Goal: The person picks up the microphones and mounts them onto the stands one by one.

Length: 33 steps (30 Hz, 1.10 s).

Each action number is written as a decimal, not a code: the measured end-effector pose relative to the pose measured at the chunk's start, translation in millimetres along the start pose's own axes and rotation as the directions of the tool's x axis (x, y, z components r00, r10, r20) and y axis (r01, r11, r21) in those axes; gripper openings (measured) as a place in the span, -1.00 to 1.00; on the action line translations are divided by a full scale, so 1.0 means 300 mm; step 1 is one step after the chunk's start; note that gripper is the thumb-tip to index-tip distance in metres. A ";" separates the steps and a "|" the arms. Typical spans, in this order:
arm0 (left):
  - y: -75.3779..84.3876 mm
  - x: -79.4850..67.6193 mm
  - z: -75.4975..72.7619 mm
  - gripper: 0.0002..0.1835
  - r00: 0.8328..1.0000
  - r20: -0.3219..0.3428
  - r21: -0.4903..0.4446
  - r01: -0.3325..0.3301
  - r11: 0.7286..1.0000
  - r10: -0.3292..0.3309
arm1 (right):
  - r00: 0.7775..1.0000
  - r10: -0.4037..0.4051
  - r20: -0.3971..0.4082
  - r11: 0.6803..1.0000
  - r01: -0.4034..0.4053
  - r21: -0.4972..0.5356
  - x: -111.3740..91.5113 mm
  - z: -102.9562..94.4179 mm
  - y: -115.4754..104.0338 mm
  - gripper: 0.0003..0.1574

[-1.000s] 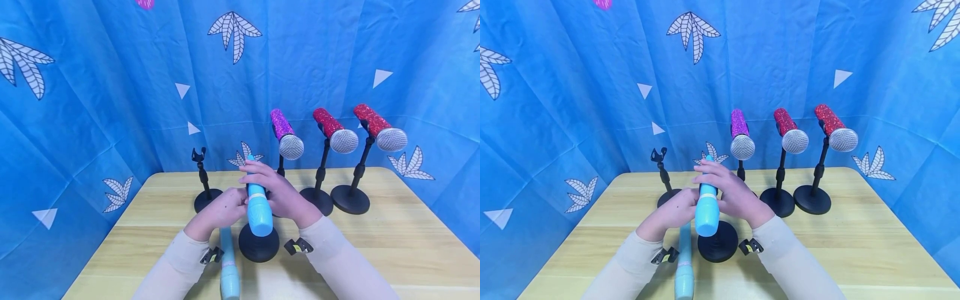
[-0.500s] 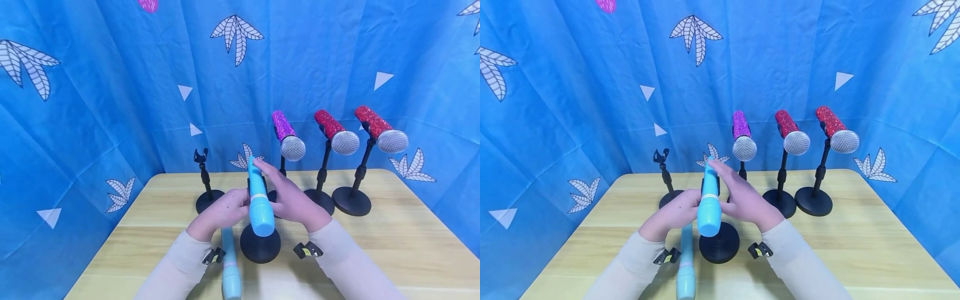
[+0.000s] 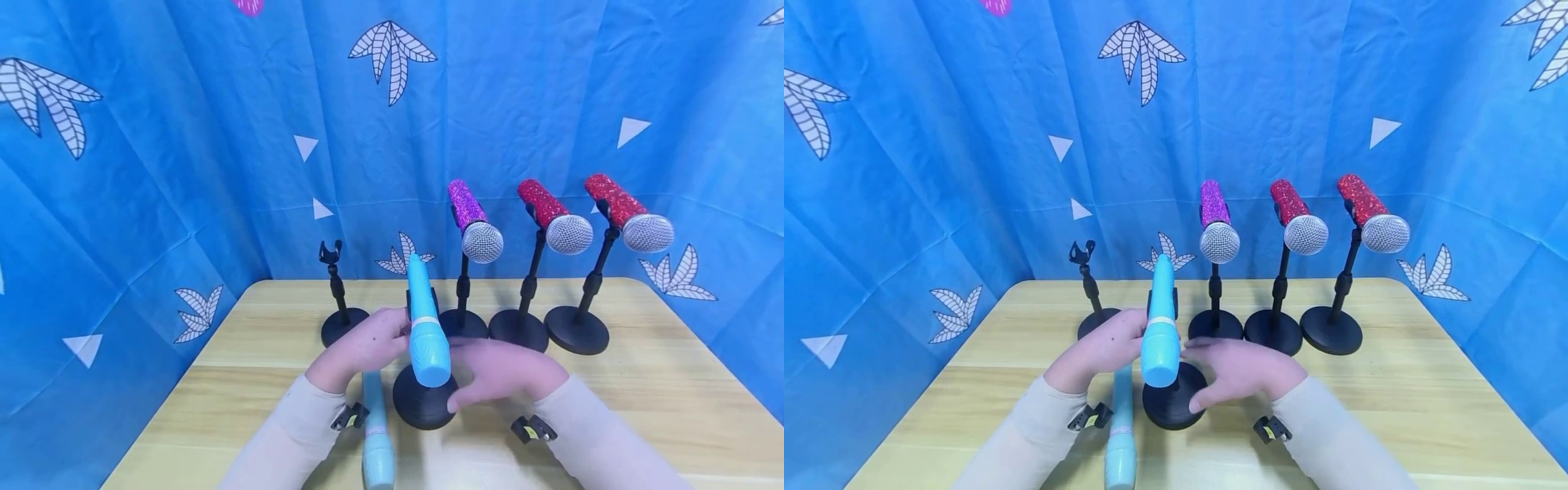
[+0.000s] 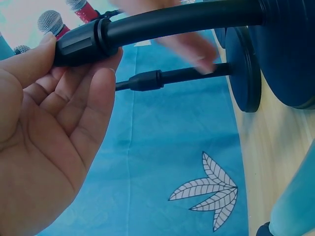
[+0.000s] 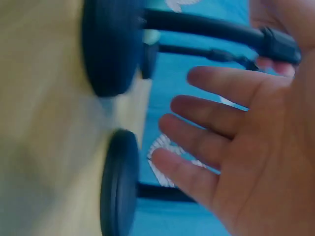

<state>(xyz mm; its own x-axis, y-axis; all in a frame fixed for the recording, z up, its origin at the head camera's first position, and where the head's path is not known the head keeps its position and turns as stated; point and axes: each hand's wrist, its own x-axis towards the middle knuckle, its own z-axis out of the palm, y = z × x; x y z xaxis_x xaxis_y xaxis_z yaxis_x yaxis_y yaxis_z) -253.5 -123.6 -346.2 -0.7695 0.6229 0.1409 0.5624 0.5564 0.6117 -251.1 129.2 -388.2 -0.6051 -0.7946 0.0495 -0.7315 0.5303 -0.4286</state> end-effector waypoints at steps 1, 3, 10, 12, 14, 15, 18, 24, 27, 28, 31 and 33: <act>0.000 0.000 0.000 -0.93 1.000 0.004 0.001 0.002 1.000 -0.002 | 0.999 -0.009 0.034 1.000 0.009 0.001 0.000 0.011 -0.003 -0.10; -0.001 0.002 0.001 -0.92 1.000 0.008 0.007 -0.002 1.000 0.002 | 0.997 -0.031 0.070 0.999 0.030 0.011 0.005 0.032 -0.006 -0.13; 0.000 0.002 -0.006 -0.88 1.000 0.027 0.021 -0.014 1.000 0.013 | 0.999 -0.009 0.050 0.993 0.015 -0.121 0.022 0.093 -0.013 -0.07; 0.002 0.001 -0.006 -0.87 0.999 0.031 0.025 -0.016 1.000 0.016 | 1.000 -0.007 0.020 0.984 0.010 -0.175 0.024 0.109 -0.017 -0.07; 0.001 0.000 -0.006 -0.87 0.999 0.037 0.029 -0.018 0.999 0.016 | 1.000 -0.007 -0.014 0.973 0.003 -0.231 0.024 0.121 -0.023 -0.11; 0.000 0.000 -0.006 -0.88 0.999 0.041 0.027 -0.014 1.000 0.013 | 1.000 -0.009 -0.027 0.968 0.002 -0.252 0.023 0.125 -0.027 -0.11; -0.006 0.003 -0.005 -0.88 0.998 0.062 0.026 -0.015 1.000 0.013 | 0.998 -0.015 -0.056 0.954 -0.003 -0.301 0.021 0.135 -0.036 -0.12; -0.012 0.002 -0.005 -0.92 0.997 0.070 0.031 -0.017 0.999 0.015 | 0.997 -0.023 -0.078 0.939 -0.005 -0.344 0.019 0.141 -0.050 -0.11; -0.014 0.003 -0.007 -0.93 0.998 0.060 0.033 -0.008 0.999 0.006 | 0.996 -0.027 -0.085 0.931 -0.006 -0.364 0.021 0.140 -0.053 -0.15; -0.014 0.004 -0.007 -0.93 0.998 0.060 0.033 -0.004 0.999 0.002 | 0.996 -0.027 -0.087 0.930 -0.007 -0.367 0.021 0.139 -0.053 -0.15; -0.011 0.006 -0.005 -0.94 0.998 0.057 0.031 0.002 1.000 -0.004 | 0.996 -0.028 -0.087 0.929 -0.006 -0.370 0.020 0.137 -0.056 -0.19; -0.009 0.007 -0.002 -0.94 0.999 0.050 0.039 0.001 0.999 -0.003 | 0.996 -0.027 -0.086 0.928 -0.007 -0.373 0.020 0.136 -0.057 -0.19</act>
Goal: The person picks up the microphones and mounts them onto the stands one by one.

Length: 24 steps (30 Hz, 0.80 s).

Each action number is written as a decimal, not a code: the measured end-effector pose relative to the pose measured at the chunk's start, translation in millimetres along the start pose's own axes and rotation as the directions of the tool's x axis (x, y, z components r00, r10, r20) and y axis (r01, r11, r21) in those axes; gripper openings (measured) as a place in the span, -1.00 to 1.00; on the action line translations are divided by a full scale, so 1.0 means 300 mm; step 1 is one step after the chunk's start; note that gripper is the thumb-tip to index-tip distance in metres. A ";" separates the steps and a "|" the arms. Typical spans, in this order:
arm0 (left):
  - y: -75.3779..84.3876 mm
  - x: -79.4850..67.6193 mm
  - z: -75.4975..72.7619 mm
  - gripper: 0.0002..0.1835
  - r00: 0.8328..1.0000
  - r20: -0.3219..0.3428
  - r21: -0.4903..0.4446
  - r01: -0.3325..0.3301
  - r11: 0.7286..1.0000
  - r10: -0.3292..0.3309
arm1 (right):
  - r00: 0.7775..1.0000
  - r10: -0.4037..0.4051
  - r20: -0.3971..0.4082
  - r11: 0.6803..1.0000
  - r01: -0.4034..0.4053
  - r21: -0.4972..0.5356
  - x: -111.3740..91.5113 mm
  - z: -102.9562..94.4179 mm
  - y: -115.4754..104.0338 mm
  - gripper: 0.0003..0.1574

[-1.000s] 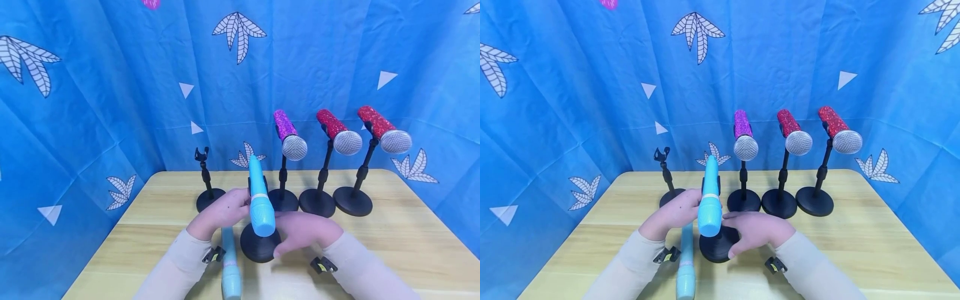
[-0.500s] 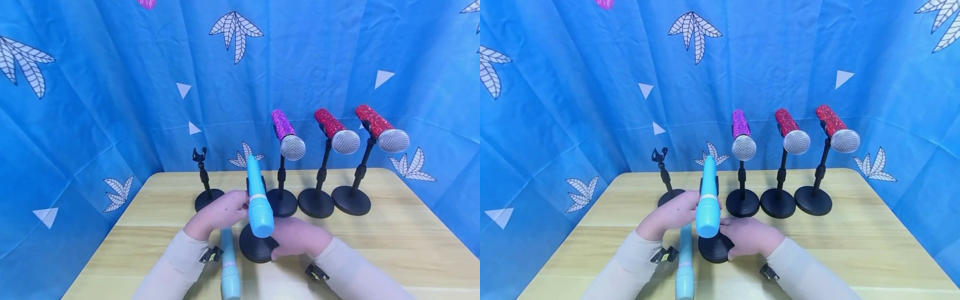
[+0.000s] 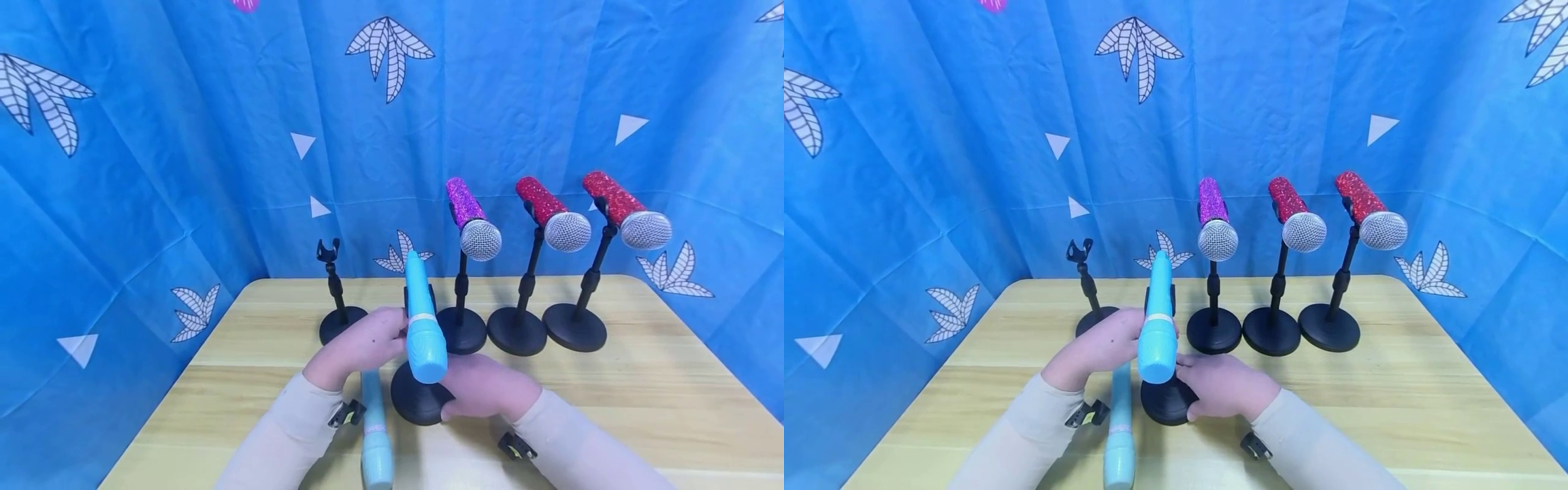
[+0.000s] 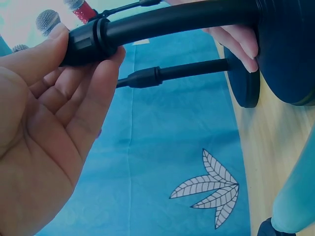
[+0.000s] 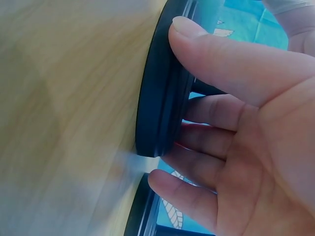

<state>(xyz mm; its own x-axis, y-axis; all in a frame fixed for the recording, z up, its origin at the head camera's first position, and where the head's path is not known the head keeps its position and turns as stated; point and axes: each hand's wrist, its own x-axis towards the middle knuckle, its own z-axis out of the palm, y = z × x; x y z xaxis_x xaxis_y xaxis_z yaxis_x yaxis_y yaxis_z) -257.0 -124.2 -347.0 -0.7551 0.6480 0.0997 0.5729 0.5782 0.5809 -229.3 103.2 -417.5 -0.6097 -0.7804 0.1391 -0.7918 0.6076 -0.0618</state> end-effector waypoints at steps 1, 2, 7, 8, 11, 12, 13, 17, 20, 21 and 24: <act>0.002 0.001 0.002 -0.93 1.000 -0.006 0.006 -0.001 1.000 0.001 | 1.000 0.001 0.000 1.000 -0.001 -0.002 0.000 0.001 0.000 -0.19; 0.004 0.002 0.003 -0.92 1.000 -0.013 0.015 -0.003 1.000 0.003 | 1.000 0.002 0.000 1.000 -0.002 -0.006 0.000 0.001 -0.001 -0.19; 0.024 0.005 0.012 -0.89 0.998 -0.054 0.073 0.025 0.997 -0.021 | 1.000 0.007 -0.003 1.000 -0.007 -0.016 0.002 -0.001 -0.003 -0.19; 0.029 0.005 0.015 -0.88 0.998 -0.060 0.087 0.039 0.995 -0.034 | 1.000 0.005 -0.003 1.000 -0.005 -0.015 0.002 -0.001 -0.003 -0.20; 0.044 0.002 0.020 -0.89 0.995 -0.076 0.121 0.072 0.990 -0.063 | 1.000 0.000 0.003 1.000 0.000 -0.012 0.002 -0.003 -0.003 -0.21; 0.047 0.001 0.022 -0.89 0.995 -0.079 0.126 0.078 0.989 -0.068 | 1.000 0.000 0.004 1.000 0.000 -0.010 0.003 -0.003 -0.003 -0.21; 0.050 -0.001 0.022 -0.90 0.994 -0.079 0.128 0.080 0.989 -0.070 | 1.000 -0.001 0.006 1.000 0.001 -0.009 0.003 -0.004 -0.003 -0.21; 0.049 -0.012 0.021 -0.93 0.999 -0.033 0.068 0.046 0.997 -0.043 | 1.000 0.002 0.012 1.000 -0.002 0.004 0.002 -0.006 -0.003 -0.19; 0.042 -0.017 0.018 -0.87 1.000 0.008 0.012 0.020 1.000 -0.020 | 1.000 0.006 0.020 1.000 -0.006 0.012 0.001 -0.008 -0.004 -0.18; 0.040 -0.018 0.017 -0.86 1.000 0.010 0.008 0.015 1.000 -0.015 | 1.000 0.008 0.022 1.000 -0.008 0.011 0.001 -0.009 -0.004 -0.18; 0.043 -0.015 0.017 -0.85 0.999 -0.017 0.037 0.038 0.999 -0.037 | 1.000 0.015 0.024 1.000 -0.015 0.008 0.002 -0.011 -0.004 -0.18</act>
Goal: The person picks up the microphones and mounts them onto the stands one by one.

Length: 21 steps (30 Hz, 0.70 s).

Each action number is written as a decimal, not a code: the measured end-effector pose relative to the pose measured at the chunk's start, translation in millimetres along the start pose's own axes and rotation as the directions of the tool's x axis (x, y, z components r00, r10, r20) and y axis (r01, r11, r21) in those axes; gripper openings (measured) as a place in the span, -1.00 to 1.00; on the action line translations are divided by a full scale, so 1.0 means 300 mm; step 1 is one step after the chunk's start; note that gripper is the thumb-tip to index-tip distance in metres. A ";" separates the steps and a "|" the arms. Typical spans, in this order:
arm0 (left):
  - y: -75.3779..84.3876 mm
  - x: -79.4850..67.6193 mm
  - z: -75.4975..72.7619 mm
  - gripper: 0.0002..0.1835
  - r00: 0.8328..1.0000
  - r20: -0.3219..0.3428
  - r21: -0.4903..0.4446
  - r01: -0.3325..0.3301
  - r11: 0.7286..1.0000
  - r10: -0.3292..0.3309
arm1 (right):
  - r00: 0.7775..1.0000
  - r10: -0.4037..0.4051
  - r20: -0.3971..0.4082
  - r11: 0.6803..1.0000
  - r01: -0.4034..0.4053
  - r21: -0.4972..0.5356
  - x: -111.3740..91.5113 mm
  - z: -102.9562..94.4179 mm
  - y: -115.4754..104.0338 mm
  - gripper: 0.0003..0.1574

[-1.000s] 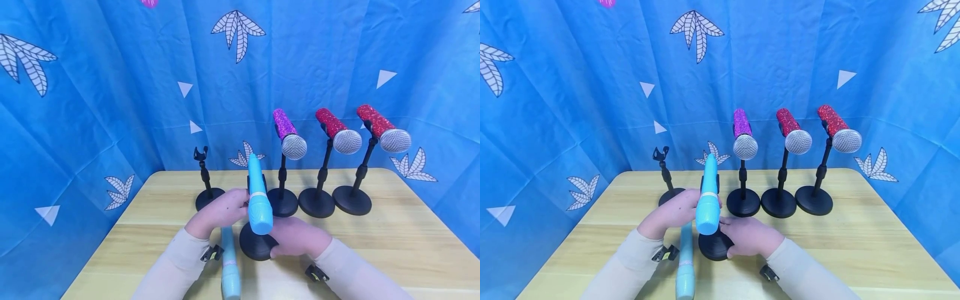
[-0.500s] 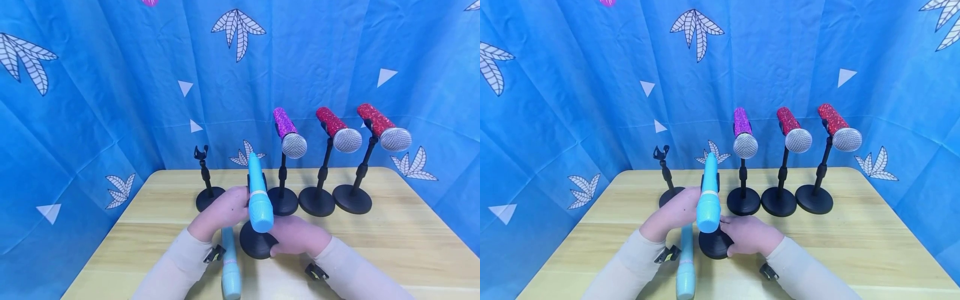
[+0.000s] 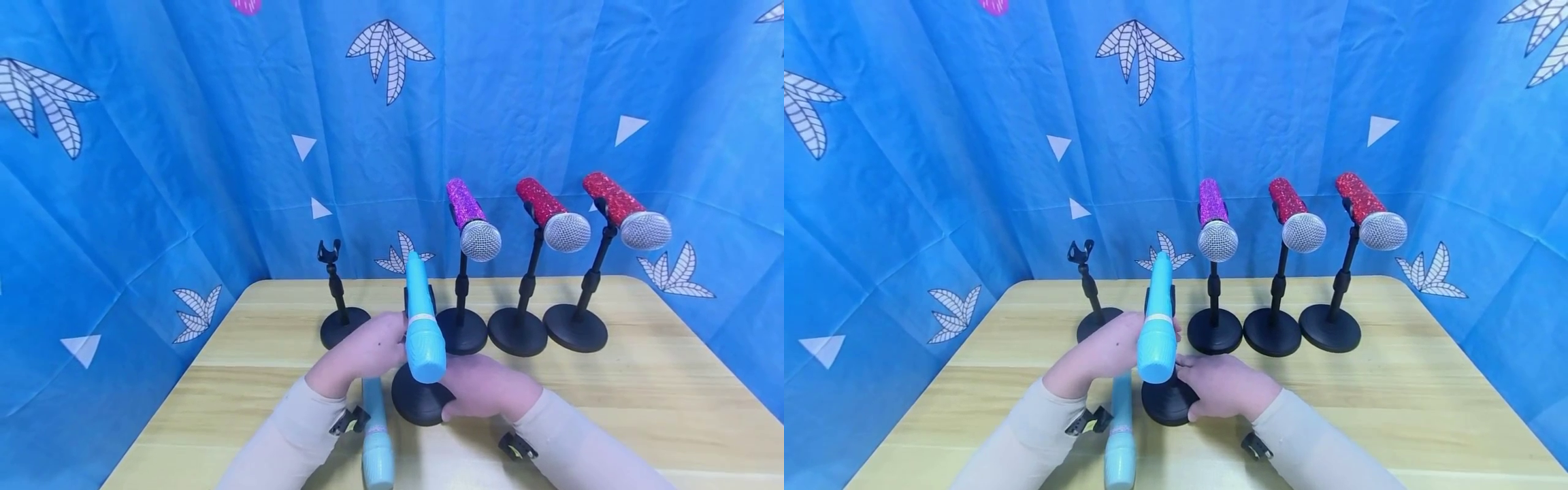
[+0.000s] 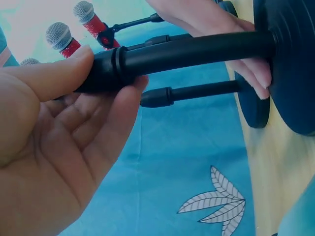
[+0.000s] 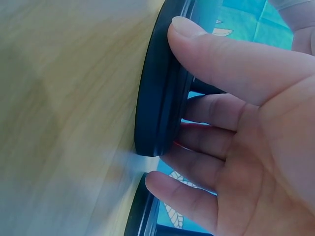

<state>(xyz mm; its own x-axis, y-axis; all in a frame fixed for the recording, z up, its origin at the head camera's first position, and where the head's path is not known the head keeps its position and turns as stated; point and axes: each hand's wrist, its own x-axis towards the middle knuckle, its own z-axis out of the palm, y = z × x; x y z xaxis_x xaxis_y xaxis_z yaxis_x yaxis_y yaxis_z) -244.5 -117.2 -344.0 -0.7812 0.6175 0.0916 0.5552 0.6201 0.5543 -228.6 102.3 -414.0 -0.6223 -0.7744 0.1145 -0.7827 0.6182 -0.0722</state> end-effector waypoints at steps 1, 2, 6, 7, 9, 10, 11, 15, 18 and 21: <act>0.003 0.001 0.002 -0.86 1.000 -0.016 0.017 0.014 1.000 -0.014 | 1.000 0.003 0.001 1.000 -0.003 -0.002 0.000 0.001 -0.001 -0.17; 0.006 0.003 0.005 -0.87 0.999 -0.039 0.031 0.026 0.999 -0.025 | 1.000 0.003 0.000 1.000 -0.003 -0.001 0.000 0.001 -0.001 -0.17; 0.006 0.015 0.024 -0.85 0.993 -0.110 0.080 0.056 0.995 -0.048 | 1.000 0.003 -0.008 1.000 -0.003 -0.003 -0.001 0.003 -0.003 -0.18; 0.005 0.017 0.026 -0.84 0.991 -0.118 0.079 0.072 0.994 -0.062 | 1.000 0.000 -0.010 1.000 0.000 -0.003 -0.001 0.003 -0.002 -0.19; 0.001 0.016 0.025 -0.86 0.990 -0.110 0.059 0.097 0.993 -0.091 | 1.000 -0.002 -0.011 1.000 0.002 -0.002 -0.001 0.004 -0.002 -0.20; 0.001 0.013 0.020 -0.89 0.989 -0.098 0.029 0.117 0.993 -0.113 | 1.000 -0.002 -0.010 1.000 0.002 -0.001 -0.001 0.005 -0.003 -0.20; 0.001 0.009 0.014 -0.94 0.988 -0.087 0.001 0.129 0.992 -0.128 | 1.000 -0.003 -0.010 1.000 0.003 0.002 -0.001 0.006 -0.002 -0.20; -0.003 -0.007 -0.011 -0.87 0.994 -0.049 -0.108 0.093 0.990 -0.099 | 1.000 0.005 -0.006 1.000 -0.005 0.006 0.000 0.007 0.001 -0.21; -0.001 -0.012 -0.017 -0.89 0.998 -0.032 -0.127 0.046 0.991 -0.050 | 1.000 0.004 -0.005 1.000 -0.004 0.001 0.001 0.008 0.005 -0.21; 0.004 -0.009 -0.010 -0.95 0.998 -0.041 -0.119 0.048 0.992 -0.053 | 1.000 -0.003 -0.001 1.000 0.003 -0.007 0.003 0.010 0.007 -0.21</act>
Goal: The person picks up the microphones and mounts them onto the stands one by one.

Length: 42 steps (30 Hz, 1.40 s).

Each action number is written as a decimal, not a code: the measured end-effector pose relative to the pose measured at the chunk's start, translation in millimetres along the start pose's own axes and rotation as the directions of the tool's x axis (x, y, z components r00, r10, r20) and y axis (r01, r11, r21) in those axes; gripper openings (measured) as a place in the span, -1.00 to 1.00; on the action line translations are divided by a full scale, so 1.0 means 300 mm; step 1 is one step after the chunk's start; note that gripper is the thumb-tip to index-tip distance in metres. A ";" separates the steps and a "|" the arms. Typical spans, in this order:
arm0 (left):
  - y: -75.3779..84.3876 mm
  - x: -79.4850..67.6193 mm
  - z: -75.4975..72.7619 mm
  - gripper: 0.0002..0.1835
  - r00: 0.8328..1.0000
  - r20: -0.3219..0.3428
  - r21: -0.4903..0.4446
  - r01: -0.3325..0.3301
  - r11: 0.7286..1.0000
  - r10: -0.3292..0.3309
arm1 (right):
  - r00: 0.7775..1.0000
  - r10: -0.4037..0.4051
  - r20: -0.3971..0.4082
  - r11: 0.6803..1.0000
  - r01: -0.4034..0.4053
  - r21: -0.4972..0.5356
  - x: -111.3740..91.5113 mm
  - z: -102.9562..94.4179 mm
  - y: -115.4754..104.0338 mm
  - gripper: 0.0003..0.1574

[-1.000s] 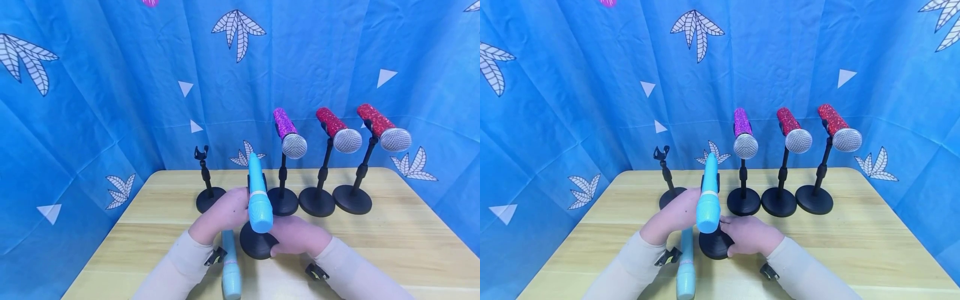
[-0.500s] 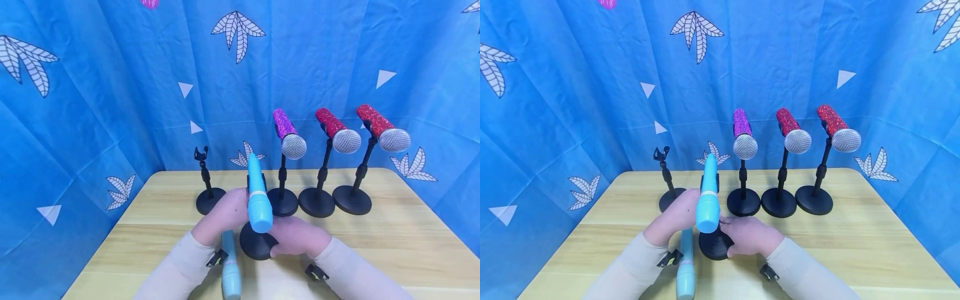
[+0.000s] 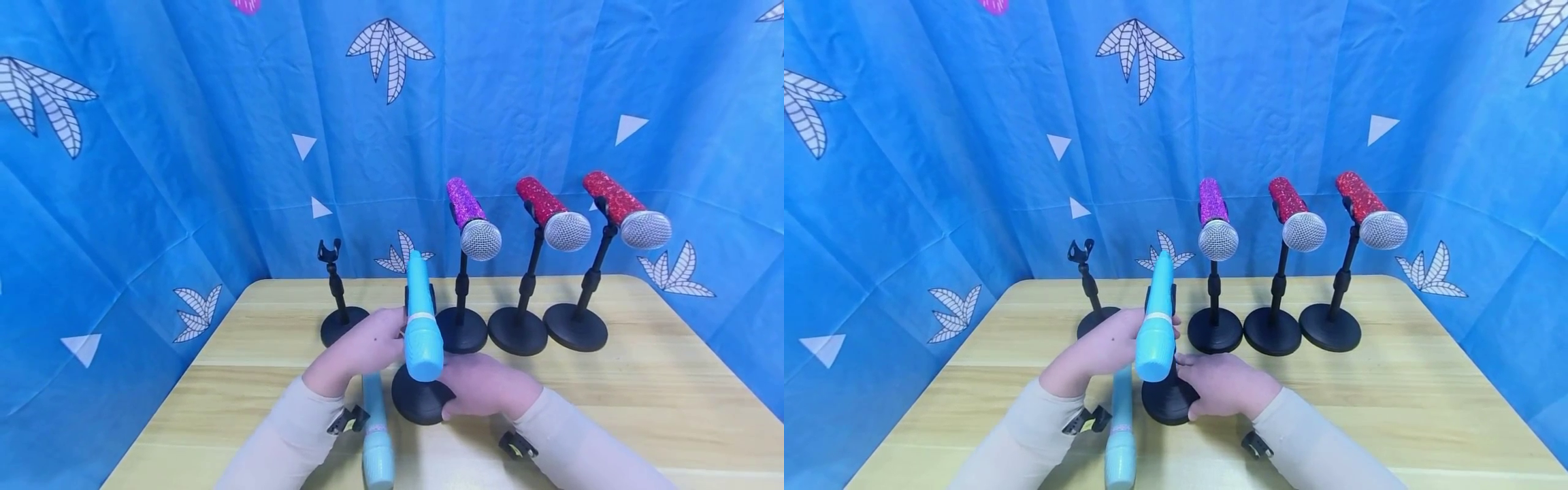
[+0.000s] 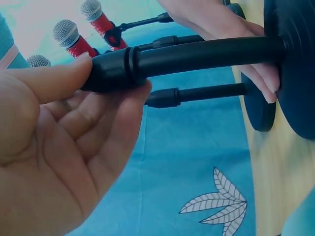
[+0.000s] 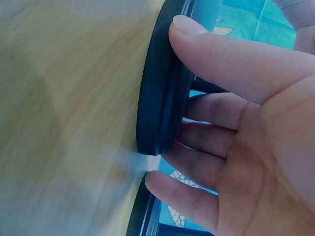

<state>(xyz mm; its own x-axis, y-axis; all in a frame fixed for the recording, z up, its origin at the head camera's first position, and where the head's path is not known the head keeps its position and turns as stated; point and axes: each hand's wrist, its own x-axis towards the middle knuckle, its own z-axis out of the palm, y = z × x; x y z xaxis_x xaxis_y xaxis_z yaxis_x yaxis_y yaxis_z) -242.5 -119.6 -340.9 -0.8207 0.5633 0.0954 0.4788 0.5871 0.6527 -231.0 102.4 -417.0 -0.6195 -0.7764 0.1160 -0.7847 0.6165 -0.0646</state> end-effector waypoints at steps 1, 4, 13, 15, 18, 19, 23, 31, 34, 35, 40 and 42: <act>0.001 0.003 0.005 -0.97 1.000 -0.012 0.013 0.016 1.000 -0.016 | 1.000 -0.001 0.001 1.000 0.001 0.000 0.000 0.000 0.000 -0.20; 0.004 0.010 0.017 -0.95 0.997 -0.041 0.069 0.069 0.995 -0.066 | 1.000 0.003 0.003 1.000 -0.003 0.006 0.000 0.003 -0.001 -0.20; 0.014 -0.008 -0.010 -0.82 0.998 -0.027 0.067 0.056 0.996 -0.054 | 1.000 0.006 -0.005 1.000 -0.006 0.023 -0.001 0.002 0.003 -0.21; 0.016 -0.010 -0.010 -0.87 1.000 -0.016 0.062 0.023 0.998 -0.022 | 1.000 0.006 0.002 1.000 -0.006 0.026 0.000 0.000 0.004 -0.20; 0.019 -0.008 -0.001 -0.96 1.000 -0.022 0.069 0.000 0.998 0.001 | 1.000 0.004 0.022 1.000 -0.005 0.028 0.002 -0.002 0.005 -0.11; 0.019 -0.007 0.001 -0.97 1.000 -0.027 0.074 -0.002 0.997 0.004 | 1.000 0.003 0.031 1.000 -0.004 0.030 0.002 -0.003 0.005 -0.07; 0.020 -0.006 0.007 -0.95 0.999 -0.044 0.107 0.013 0.994 -0.008 | 0.998 0.003 0.058 0.999 -0.005 0.040 0.004 -0.002 0.005 0.01; 0.016 -0.009 -0.005 -0.89 0.997 -0.070 0.118 0.023 0.993 -0.014 | 0.998 -0.001 0.063 0.999 -0.002 0.032 0.004 0.003 0.002 -0.11; 0.017 -0.013 -0.010 -0.91 0.996 -0.083 0.100 0.017 0.995 -0.009 | 0.998 0.003 0.068 1.000 -0.005 0.031 0.006 0.004 0.000 -0.12; 0.018 -0.013 -0.011 -0.92 0.996 -0.087 0.102 0.013 0.995 -0.004 | 0.998 0.004 0.069 1.000 -0.006 0.031 0.006 0.004 -0.001 -0.12; 0.024 -0.014 -0.014 -0.93 0.993 -0.121 0.106 0.024 0.994 -0.011 | 0.998 0.000 0.059 1.000 -0.001 0.023 0.007 0.001 -0.003 -0.18; 0.028 -0.013 -0.014 -0.92 0.991 -0.134 0.111 0.036 0.993 -0.021 | 1.000 -0.006 0.031 1.000 0.005 0.014 0.006 -0.004 -0.001 -0.26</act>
<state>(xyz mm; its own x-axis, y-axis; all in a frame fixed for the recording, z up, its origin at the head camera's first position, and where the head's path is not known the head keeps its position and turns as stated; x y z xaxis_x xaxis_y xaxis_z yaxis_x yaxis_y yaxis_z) -236.7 -119.4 -332.6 -0.8649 0.4679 0.1818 0.4808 0.6679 0.5681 -231.8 100.9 -415.6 -0.6154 -0.7836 0.0859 -0.7882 0.6105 -0.0778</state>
